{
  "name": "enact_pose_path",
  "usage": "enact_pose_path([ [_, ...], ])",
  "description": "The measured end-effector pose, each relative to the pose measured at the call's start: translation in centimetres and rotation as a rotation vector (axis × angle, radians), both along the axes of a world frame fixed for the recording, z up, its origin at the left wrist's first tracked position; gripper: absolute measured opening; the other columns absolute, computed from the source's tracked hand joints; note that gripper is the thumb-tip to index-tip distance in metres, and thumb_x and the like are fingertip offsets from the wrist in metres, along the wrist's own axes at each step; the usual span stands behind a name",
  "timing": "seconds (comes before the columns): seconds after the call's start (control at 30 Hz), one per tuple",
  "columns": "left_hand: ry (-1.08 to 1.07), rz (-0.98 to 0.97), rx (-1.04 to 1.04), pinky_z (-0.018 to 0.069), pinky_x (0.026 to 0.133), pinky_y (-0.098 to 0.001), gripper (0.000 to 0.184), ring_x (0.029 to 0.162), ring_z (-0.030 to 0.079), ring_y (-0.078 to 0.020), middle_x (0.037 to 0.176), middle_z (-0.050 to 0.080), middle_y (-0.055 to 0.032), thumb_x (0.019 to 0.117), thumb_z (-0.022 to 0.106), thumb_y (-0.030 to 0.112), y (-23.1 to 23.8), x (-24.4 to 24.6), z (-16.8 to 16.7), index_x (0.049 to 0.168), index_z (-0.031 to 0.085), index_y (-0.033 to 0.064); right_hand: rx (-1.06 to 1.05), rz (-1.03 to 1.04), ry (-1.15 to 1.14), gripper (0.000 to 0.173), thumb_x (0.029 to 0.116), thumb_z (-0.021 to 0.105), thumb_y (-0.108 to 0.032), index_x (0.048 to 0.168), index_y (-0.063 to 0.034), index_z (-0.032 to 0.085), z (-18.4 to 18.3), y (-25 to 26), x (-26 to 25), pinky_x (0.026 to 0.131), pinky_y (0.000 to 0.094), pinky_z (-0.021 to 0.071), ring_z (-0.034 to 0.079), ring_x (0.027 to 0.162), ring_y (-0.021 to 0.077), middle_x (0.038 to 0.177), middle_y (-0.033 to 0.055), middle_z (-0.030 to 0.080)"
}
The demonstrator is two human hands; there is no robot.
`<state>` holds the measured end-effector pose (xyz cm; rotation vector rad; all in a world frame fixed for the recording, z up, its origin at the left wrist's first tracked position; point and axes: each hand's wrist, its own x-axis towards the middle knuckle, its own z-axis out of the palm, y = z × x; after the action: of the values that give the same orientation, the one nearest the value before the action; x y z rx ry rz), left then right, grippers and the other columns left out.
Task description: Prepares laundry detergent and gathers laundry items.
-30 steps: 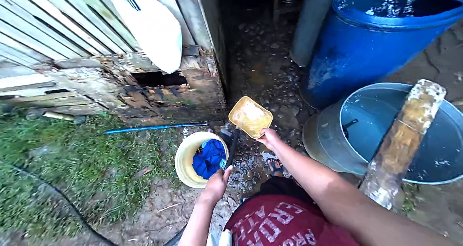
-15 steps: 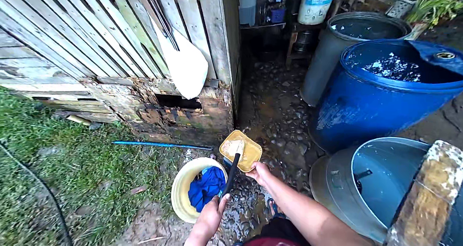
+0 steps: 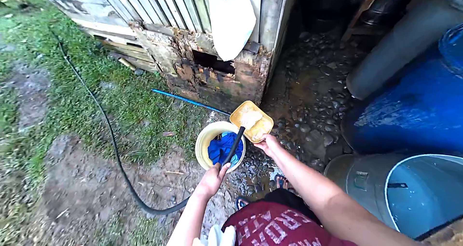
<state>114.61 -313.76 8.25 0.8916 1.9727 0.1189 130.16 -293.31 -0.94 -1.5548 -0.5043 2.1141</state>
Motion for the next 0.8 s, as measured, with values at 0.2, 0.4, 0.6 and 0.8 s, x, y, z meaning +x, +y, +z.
enact_pose_path([
  [0.2, -0.021, -0.005, -0.034, 0.0469, 0.092, -0.0601, 0.069, 0.101, 0.062, -0.0413, 0.105, 0.062, -0.0276, 0.1081, 0.03, 0.057, -0.6, -0.3, -0.6, 0.123, 0.056, -0.0049, -0.033, 0.004, 0.015, 0.042, 0.0989, 0.041, 0.002, 0.14, 0.0037, 0.043, 0.1, -0.4, -1.6, 0.078, 0.0462, 0.0589, 0.065, 0.1, 0.0348, 0.129, 0.0278, 0.053],
  [0.4, -0.014, 0.076, -0.038, 0.0454, 0.098, -0.0623, 0.072, 0.111, 0.063, -0.0435, 0.116, 0.064, -0.0302, 0.1075, 0.032, 0.058, -2.0, -1.3, -1.1, 0.133, 0.056, -0.0039, -0.042, 0.009, 0.034, 0.041, 0.0972, 0.041, 0.003, 0.138, 0.0044, 0.043, -0.2, -0.7, -1.6, 0.075, 0.0464, 0.0584, 0.065, 0.092, 0.0333, 0.121, 0.0267, 0.055],
  [0.6, 0.051, 0.139, -0.032, 0.0464, 0.093, -0.0609, 0.07, 0.1, 0.063, -0.0426, 0.105, 0.064, -0.0295, 0.1078, 0.033, 0.057, -2.9, -3.4, -3.2, 0.129, 0.058, -0.0051, -0.08, -0.103, 0.118, 0.046, 0.0968, 0.04, 0.006, 0.143, 0.003, 0.04, 0.4, -0.4, 1.3, 0.081, 0.0501, 0.0578, 0.064, 0.103, 0.0374, 0.131, 0.0286, 0.052],
  [0.8, 0.103, 0.231, -0.103, 0.0448, 0.094, -0.0645, 0.075, 0.104, 0.062, -0.0476, 0.109, 0.064, -0.0342, 0.1078, 0.031, 0.058, -8.7, -8.1, -6.8, 0.127, 0.061, -0.0084, -0.037, -0.321, 0.08, 0.049, 0.0938, 0.04, 0.008, 0.143, 0.0039, 0.038, -0.4, -1.3, 12.5, 0.084, 0.0555, 0.0574, 0.062, 0.11, 0.0402, 0.134, 0.0291, 0.051],
])
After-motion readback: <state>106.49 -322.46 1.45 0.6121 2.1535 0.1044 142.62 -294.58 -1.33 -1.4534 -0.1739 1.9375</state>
